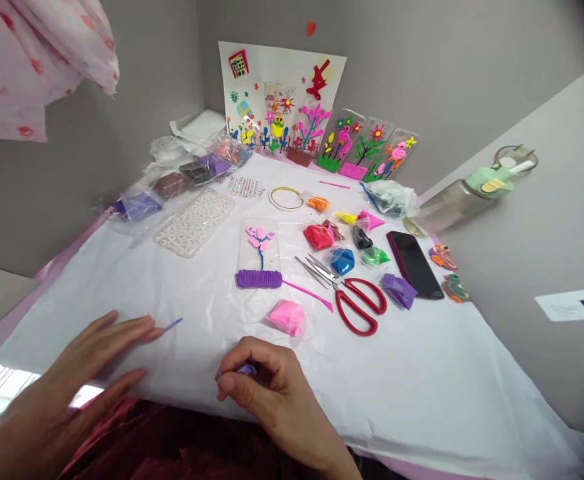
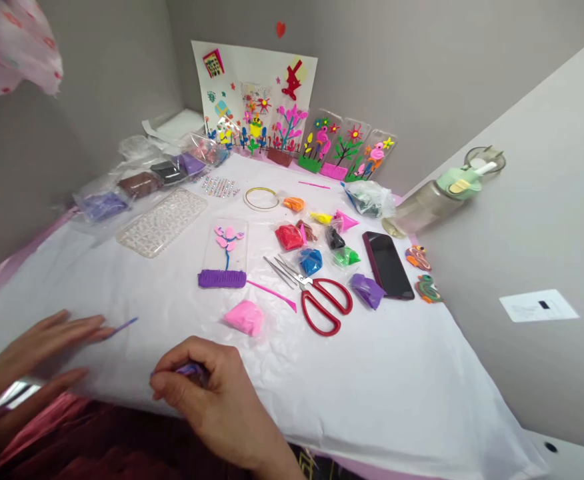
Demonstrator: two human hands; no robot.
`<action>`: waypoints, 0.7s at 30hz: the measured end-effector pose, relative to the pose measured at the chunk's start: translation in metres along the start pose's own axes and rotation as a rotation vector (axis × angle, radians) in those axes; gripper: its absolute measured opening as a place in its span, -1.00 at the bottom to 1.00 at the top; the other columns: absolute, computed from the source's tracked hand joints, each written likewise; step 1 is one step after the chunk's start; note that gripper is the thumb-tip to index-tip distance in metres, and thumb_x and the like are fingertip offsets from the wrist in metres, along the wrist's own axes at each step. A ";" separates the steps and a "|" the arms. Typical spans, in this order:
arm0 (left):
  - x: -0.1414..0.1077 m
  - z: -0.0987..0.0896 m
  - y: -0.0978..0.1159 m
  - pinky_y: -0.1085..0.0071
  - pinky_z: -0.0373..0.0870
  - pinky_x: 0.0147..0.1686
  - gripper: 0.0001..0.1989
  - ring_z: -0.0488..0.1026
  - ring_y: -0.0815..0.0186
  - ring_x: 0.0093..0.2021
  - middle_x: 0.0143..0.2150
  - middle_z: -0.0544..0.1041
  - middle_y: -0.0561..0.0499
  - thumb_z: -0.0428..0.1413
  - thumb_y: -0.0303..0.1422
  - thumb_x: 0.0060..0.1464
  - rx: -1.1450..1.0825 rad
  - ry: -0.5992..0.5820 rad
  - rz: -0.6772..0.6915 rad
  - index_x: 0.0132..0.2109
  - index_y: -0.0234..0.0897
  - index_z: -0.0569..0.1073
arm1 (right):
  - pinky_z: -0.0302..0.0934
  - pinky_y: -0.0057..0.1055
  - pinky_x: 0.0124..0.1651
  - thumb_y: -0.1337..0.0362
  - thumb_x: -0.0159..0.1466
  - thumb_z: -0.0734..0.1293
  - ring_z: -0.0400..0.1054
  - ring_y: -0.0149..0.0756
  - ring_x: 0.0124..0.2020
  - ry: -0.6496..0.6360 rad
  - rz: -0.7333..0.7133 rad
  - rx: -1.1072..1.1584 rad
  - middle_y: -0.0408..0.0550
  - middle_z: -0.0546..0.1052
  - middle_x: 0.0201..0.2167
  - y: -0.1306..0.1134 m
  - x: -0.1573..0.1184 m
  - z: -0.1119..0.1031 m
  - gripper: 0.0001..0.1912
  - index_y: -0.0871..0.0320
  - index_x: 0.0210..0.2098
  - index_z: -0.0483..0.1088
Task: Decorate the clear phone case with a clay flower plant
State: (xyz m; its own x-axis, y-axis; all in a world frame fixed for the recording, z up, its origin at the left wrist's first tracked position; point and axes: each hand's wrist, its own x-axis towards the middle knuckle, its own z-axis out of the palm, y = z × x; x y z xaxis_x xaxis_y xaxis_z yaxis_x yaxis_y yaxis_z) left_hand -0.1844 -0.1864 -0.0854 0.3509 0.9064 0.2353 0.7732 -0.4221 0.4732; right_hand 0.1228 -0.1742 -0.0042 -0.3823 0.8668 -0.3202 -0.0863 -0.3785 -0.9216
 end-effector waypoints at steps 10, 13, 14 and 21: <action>0.053 -0.022 0.005 0.07 0.38 0.09 -0.85 0.52 0.01 0.03 -0.08 0.62 0.16 0.08 -0.07 0.36 -0.108 -0.011 -0.078 -0.07 0.16 0.53 | 0.19 -0.45 -0.25 0.24 0.30 0.49 0.34 -0.38 -0.34 0.005 0.009 -0.004 -0.18 0.52 -0.41 0.001 -0.001 0.000 -0.89 0.13 -0.32 0.55; 0.066 -0.033 0.008 0.29 0.51 0.03 -0.74 0.59 0.09 0.05 0.01 0.67 0.27 0.10 0.07 0.33 -0.191 -0.081 -0.209 -0.04 0.14 0.56 | 0.18 -0.45 -0.25 0.22 0.30 0.49 0.33 -0.38 -0.34 0.005 0.016 -0.016 -0.18 0.53 -0.40 0.001 -0.001 -0.001 -0.88 0.14 -0.32 0.56; 0.073 -0.037 0.009 0.34 0.54 -0.04 -0.70 0.61 0.11 0.02 -0.01 0.69 0.28 0.10 0.11 0.32 -0.190 -0.093 -0.238 -0.04 0.14 0.58 | 0.18 -0.45 -0.24 0.22 0.30 0.49 0.33 -0.38 -0.34 0.002 0.015 -0.013 -0.17 0.54 -0.40 0.001 -0.001 -0.001 -0.87 0.14 -0.32 0.56; 0.165 -0.052 0.033 0.41 0.54 -0.01 -0.61 0.63 0.18 -0.02 -0.03 0.71 0.18 0.17 0.13 0.26 -0.327 -0.184 -0.042 -0.04 0.01 0.64 | 0.19 -0.45 -0.23 0.23 0.30 0.50 0.36 -0.37 -0.32 0.003 0.002 0.009 -0.16 0.56 -0.40 0.003 -0.001 -0.002 -0.87 0.14 -0.33 0.57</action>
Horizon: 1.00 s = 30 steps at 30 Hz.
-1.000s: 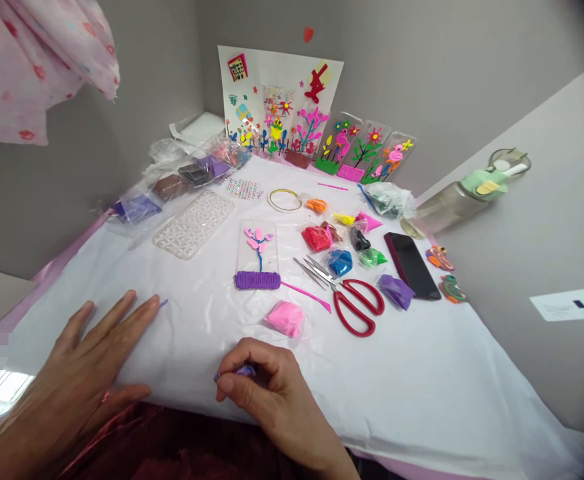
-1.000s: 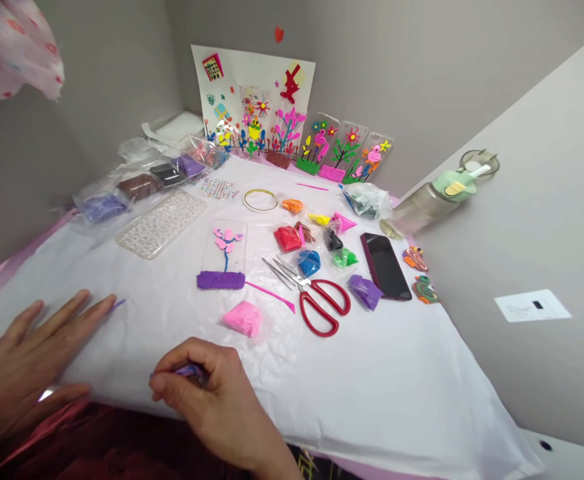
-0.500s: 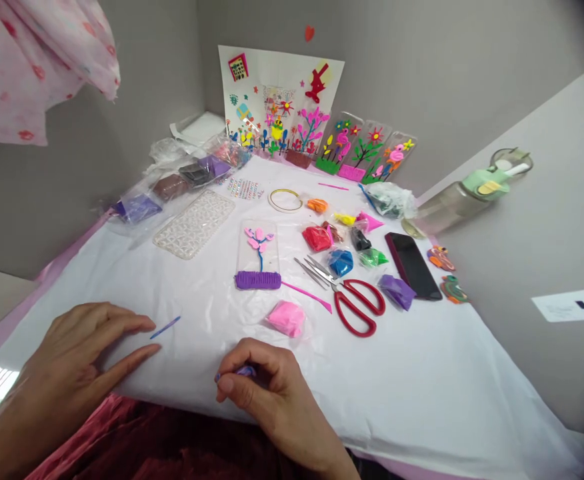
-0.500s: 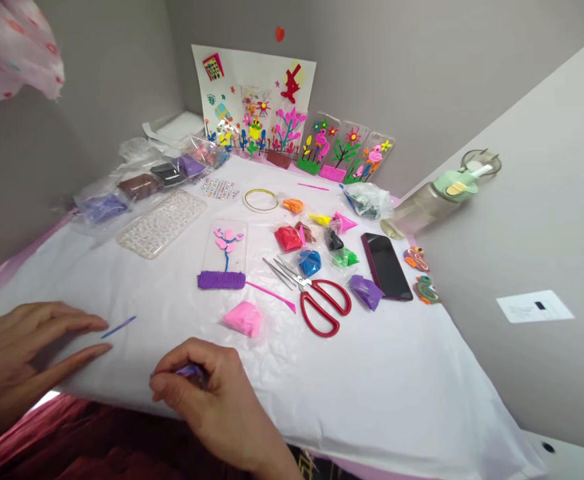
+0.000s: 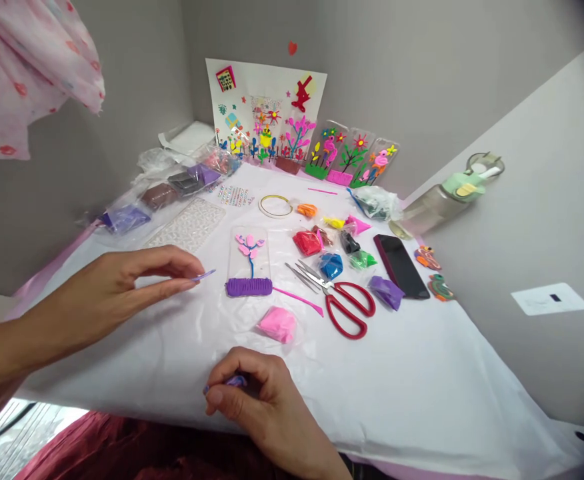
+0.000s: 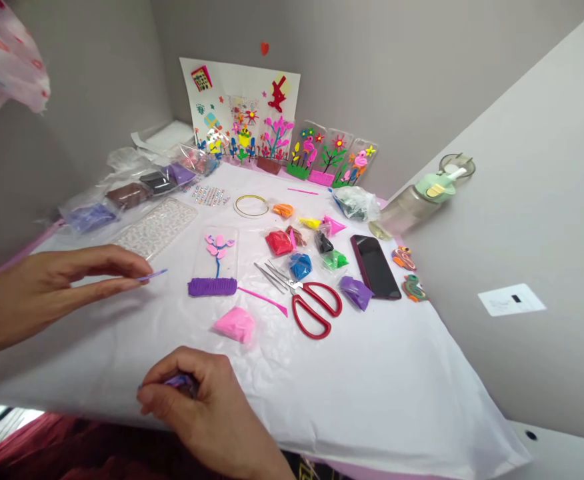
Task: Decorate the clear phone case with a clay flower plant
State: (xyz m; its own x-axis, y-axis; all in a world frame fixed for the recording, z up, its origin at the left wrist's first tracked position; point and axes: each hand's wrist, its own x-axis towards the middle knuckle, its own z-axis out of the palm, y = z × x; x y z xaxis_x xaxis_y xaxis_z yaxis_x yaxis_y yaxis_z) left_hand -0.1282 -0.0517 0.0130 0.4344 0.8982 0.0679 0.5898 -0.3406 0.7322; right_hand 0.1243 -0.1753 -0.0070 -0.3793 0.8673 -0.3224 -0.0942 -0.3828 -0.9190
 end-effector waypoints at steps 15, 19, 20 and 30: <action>0.092 0.024 0.014 0.31 0.41 0.03 -0.66 0.58 0.16 -0.05 -0.07 0.71 0.01 0.07 -0.08 0.27 -0.022 -0.447 0.066 -0.10 -0.17 0.63 | 0.16 -0.47 -0.23 0.18 0.30 0.54 0.33 -0.41 -0.33 -0.012 0.035 0.030 -0.18 0.55 -0.40 -0.002 0.000 0.000 -0.82 0.17 -0.32 0.59; 0.095 0.028 0.012 0.29 0.41 0.02 -0.65 0.57 0.14 -0.04 -0.05 0.69 -0.03 0.07 -0.07 0.27 -0.003 -0.455 0.078 -0.11 -0.19 0.63 | 0.17 -0.48 -0.24 0.18 0.30 0.53 0.33 -0.40 -0.32 -0.012 0.038 0.025 -0.18 0.55 -0.41 -0.003 0.000 0.000 -0.83 0.17 -0.32 0.60; 0.096 0.029 0.012 0.29 0.41 0.01 -0.65 0.57 0.14 -0.05 -0.06 0.69 -0.03 0.07 -0.07 0.27 0.001 -0.454 0.081 -0.11 -0.19 0.63 | 0.17 -0.47 -0.24 0.18 0.30 0.54 0.34 -0.40 -0.32 -0.012 0.040 0.027 -0.18 0.54 -0.41 -0.004 0.000 0.000 -0.82 0.17 -0.32 0.60; 0.095 0.036 0.002 0.30 0.38 -0.18 -0.71 0.53 0.18 -0.22 -0.24 0.64 0.00 0.07 -0.10 0.23 0.056 -0.368 0.071 -0.16 -0.19 0.55 | 0.16 -0.46 -0.25 0.20 0.30 0.50 0.30 -0.40 -0.35 -0.016 0.051 0.008 -0.19 0.53 -0.42 -0.004 -0.001 0.000 -0.85 0.15 -0.34 0.59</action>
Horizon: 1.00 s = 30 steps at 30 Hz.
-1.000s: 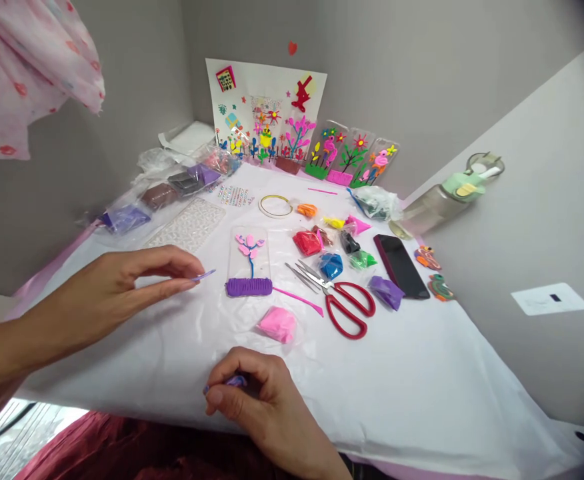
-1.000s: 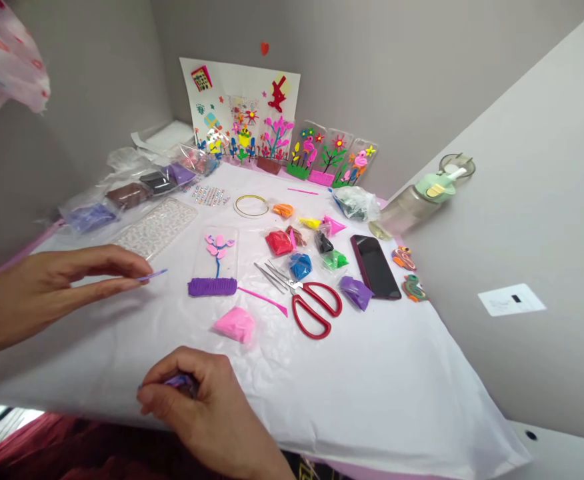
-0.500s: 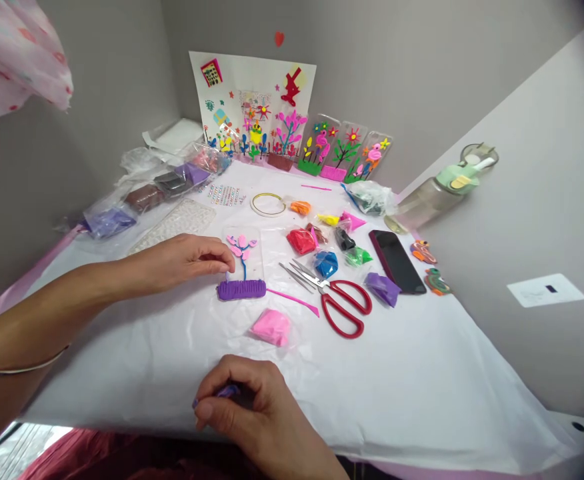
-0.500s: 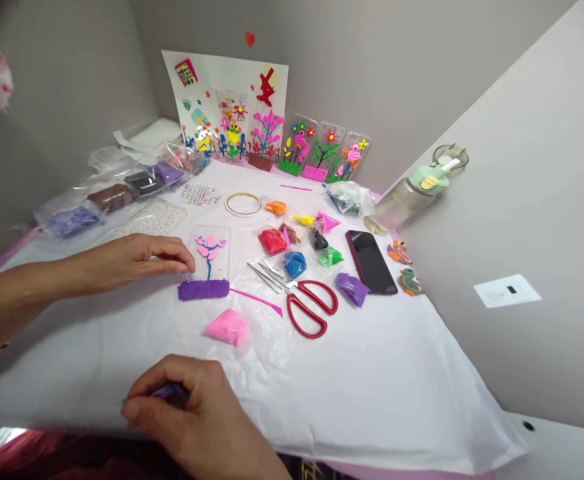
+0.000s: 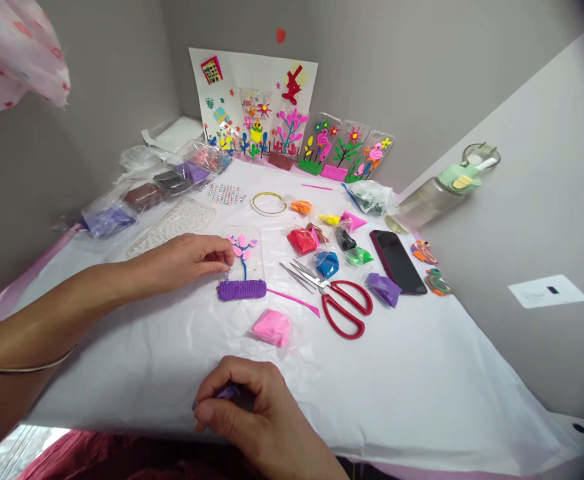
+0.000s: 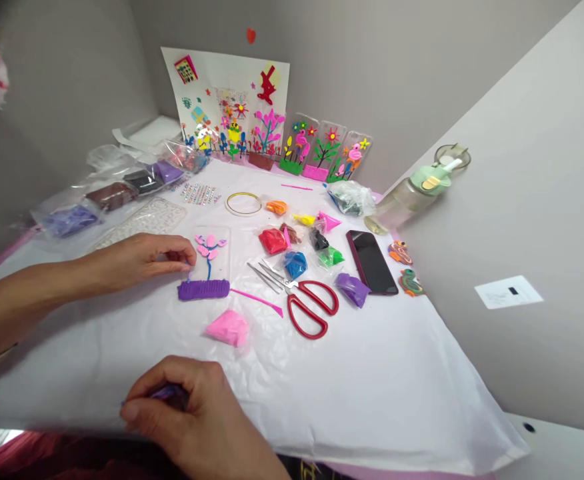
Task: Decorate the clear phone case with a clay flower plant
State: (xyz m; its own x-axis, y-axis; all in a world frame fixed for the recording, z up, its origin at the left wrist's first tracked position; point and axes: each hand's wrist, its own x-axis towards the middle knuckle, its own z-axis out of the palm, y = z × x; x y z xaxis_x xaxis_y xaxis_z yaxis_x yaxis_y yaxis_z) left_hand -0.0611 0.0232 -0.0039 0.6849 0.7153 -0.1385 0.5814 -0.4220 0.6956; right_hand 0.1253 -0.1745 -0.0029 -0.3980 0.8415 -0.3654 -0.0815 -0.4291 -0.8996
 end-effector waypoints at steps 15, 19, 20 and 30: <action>0.001 0.003 -0.003 0.24 0.38 -0.09 -0.68 0.55 0.13 -0.14 -0.13 0.67 -0.05 0.05 -0.10 0.24 0.025 0.048 0.005 -0.12 -0.18 0.58 | 0.17 -0.47 -0.24 0.14 0.31 0.54 0.31 -0.40 -0.33 0.002 -0.019 -0.005 -0.18 0.53 -0.41 0.001 0.001 0.000 -0.79 0.16 -0.32 0.60; 0.002 0.005 -0.006 0.25 0.37 -0.07 -0.67 0.54 0.14 -0.11 -0.11 0.66 -0.02 0.07 -0.06 0.26 0.036 0.095 0.020 -0.12 -0.16 0.60 | 0.16 -0.46 -0.24 0.10 0.29 0.57 0.33 -0.39 -0.32 0.003 -0.004 0.006 -0.18 0.55 -0.40 0.002 0.001 -0.001 -0.76 0.16 -0.31 0.61; 0.003 0.006 -0.007 0.25 0.37 -0.07 -0.67 0.55 0.14 -0.11 -0.10 0.66 -0.02 0.07 -0.06 0.27 0.034 0.108 0.022 -0.12 -0.16 0.60 | 0.16 -0.46 -0.24 0.10 0.29 0.57 0.33 -0.39 -0.32 0.003 -0.004 0.011 -0.18 0.54 -0.40 0.002 0.001 0.000 -0.76 0.16 -0.31 0.61; -0.015 0.000 -0.003 0.26 0.43 0.05 -0.69 0.58 0.13 -0.03 -0.04 0.68 -0.02 0.08 -0.08 0.32 0.047 0.308 0.075 -0.09 -0.13 0.61 | 0.17 -0.46 -0.23 0.13 0.30 0.55 0.33 -0.39 -0.32 0.004 -0.002 0.014 -0.18 0.54 -0.39 0.002 -0.001 0.001 -0.79 0.16 -0.31 0.61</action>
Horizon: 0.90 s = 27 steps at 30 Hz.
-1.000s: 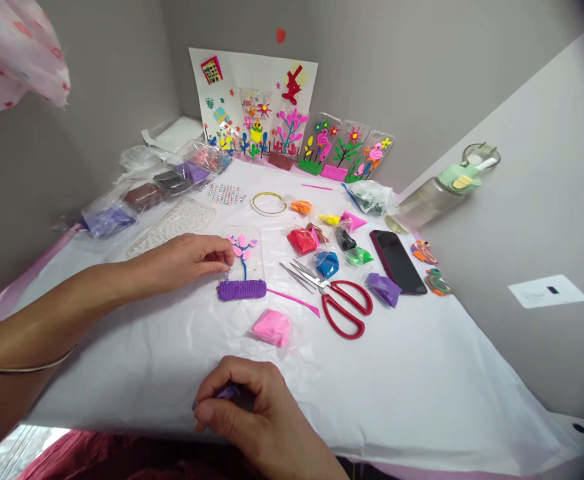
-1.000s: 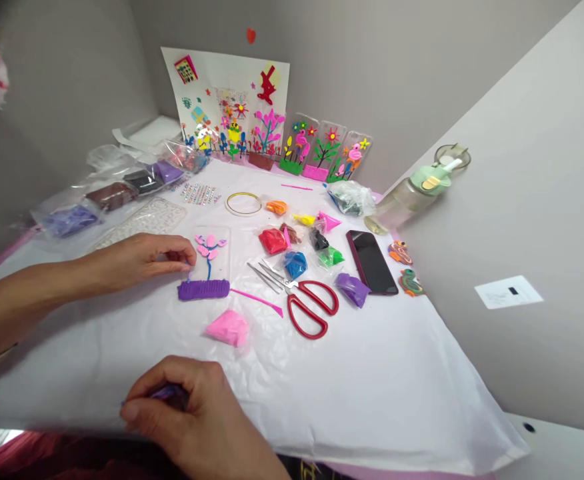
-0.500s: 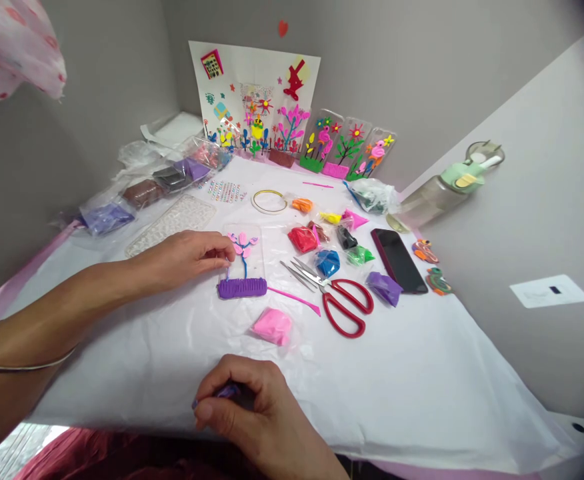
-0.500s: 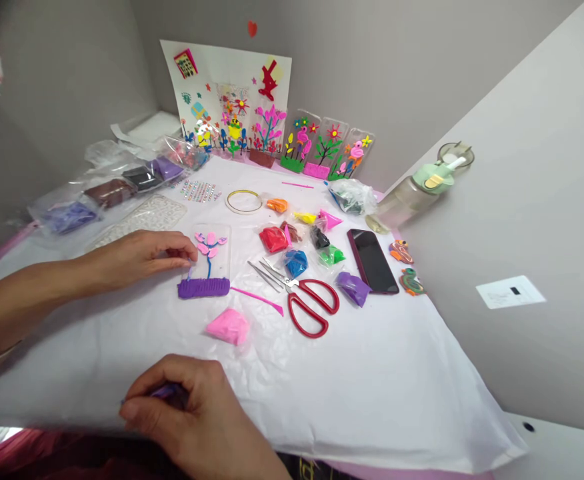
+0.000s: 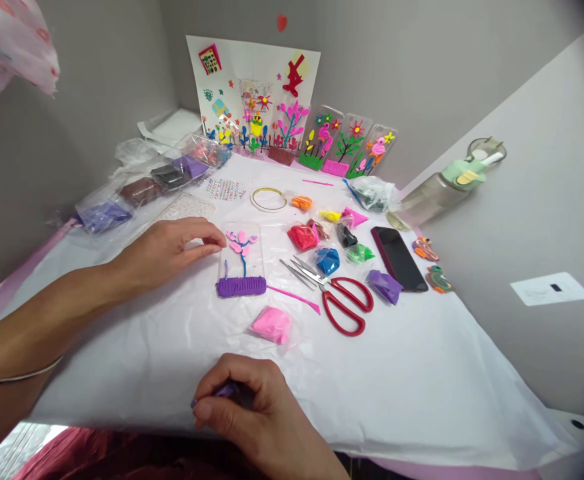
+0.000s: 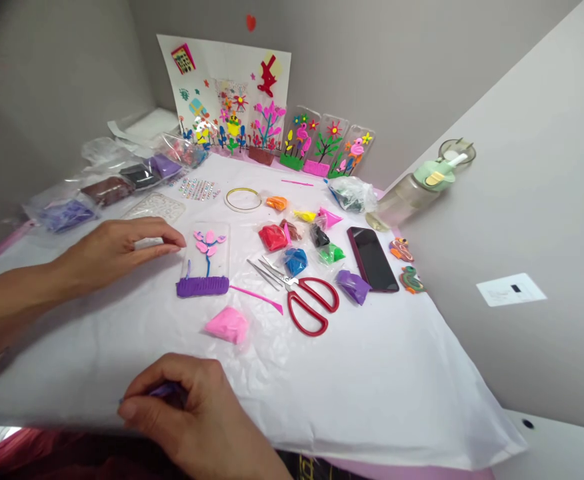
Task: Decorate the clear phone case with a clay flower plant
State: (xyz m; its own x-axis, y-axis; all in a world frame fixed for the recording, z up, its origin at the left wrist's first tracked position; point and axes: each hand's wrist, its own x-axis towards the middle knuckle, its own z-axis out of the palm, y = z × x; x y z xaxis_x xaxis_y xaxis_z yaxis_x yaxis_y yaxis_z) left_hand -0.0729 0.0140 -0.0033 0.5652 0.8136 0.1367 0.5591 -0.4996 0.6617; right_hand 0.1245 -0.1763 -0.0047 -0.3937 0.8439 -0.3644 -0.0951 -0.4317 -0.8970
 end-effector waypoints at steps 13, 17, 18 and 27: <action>-0.066 0.023 -0.023 0.06 0.04 0.57 -0.50 0.17 0.10 0.58 0.50 0.41 -0.03 -0.12 -0.18 0.56 0.409 -0.024 0.395 0.50 -0.10 0.32 | 0.19 -0.45 -0.24 0.05 0.32 0.55 0.32 -0.38 -0.34 -0.005 -0.049 -0.032 -0.17 0.54 -0.42 -0.003 0.001 0.000 -0.72 0.15 -0.33 0.59; -0.065 0.033 -0.025 0.11 -0.08 0.59 -0.49 0.08 0.13 0.61 0.52 0.37 -0.02 -0.10 -0.21 0.56 0.432 -0.026 0.414 0.54 -0.12 0.25 | 0.20 -0.45 -0.22 0.06 0.32 0.54 0.33 -0.38 -0.33 -0.003 -0.041 -0.027 -0.17 0.54 -0.41 -0.003 0.001 0.000 -0.72 0.15 -0.32 0.59; -0.064 0.035 -0.026 0.13 -0.12 0.59 -0.48 0.05 0.15 0.62 0.53 0.35 -0.01 -0.10 -0.21 0.56 0.443 -0.032 0.414 0.54 -0.13 0.24 | 0.19 -0.45 -0.22 0.06 0.32 0.55 0.33 -0.38 -0.33 -0.003 -0.038 -0.031 -0.17 0.54 -0.41 -0.003 0.001 0.000 -0.72 0.15 -0.32 0.59; -0.059 0.041 -0.018 0.07 -0.01 0.56 -0.45 0.15 0.07 0.59 0.47 0.44 -0.09 -0.15 -0.09 0.56 0.426 -0.033 0.394 0.51 -0.17 0.31 | 0.16 -0.45 -0.26 0.08 0.30 0.56 0.29 -0.40 -0.36 -0.006 -0.036 -0.010 -0.17 0.53 -0.42 -0.002 0.002 -0.001 -0.72 0.17 -0.34 0.58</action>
State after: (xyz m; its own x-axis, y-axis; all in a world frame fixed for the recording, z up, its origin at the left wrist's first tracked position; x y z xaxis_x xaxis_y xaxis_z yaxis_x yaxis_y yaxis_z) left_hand -0.0911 -0.0373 -0.0534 0.7949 0.5359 0.2844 0.4938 -0.8439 0.2098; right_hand 0.1247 -0.1736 -0.0034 -0.3957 0.8570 -0.3303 -0.1000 -0.3977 -0.9121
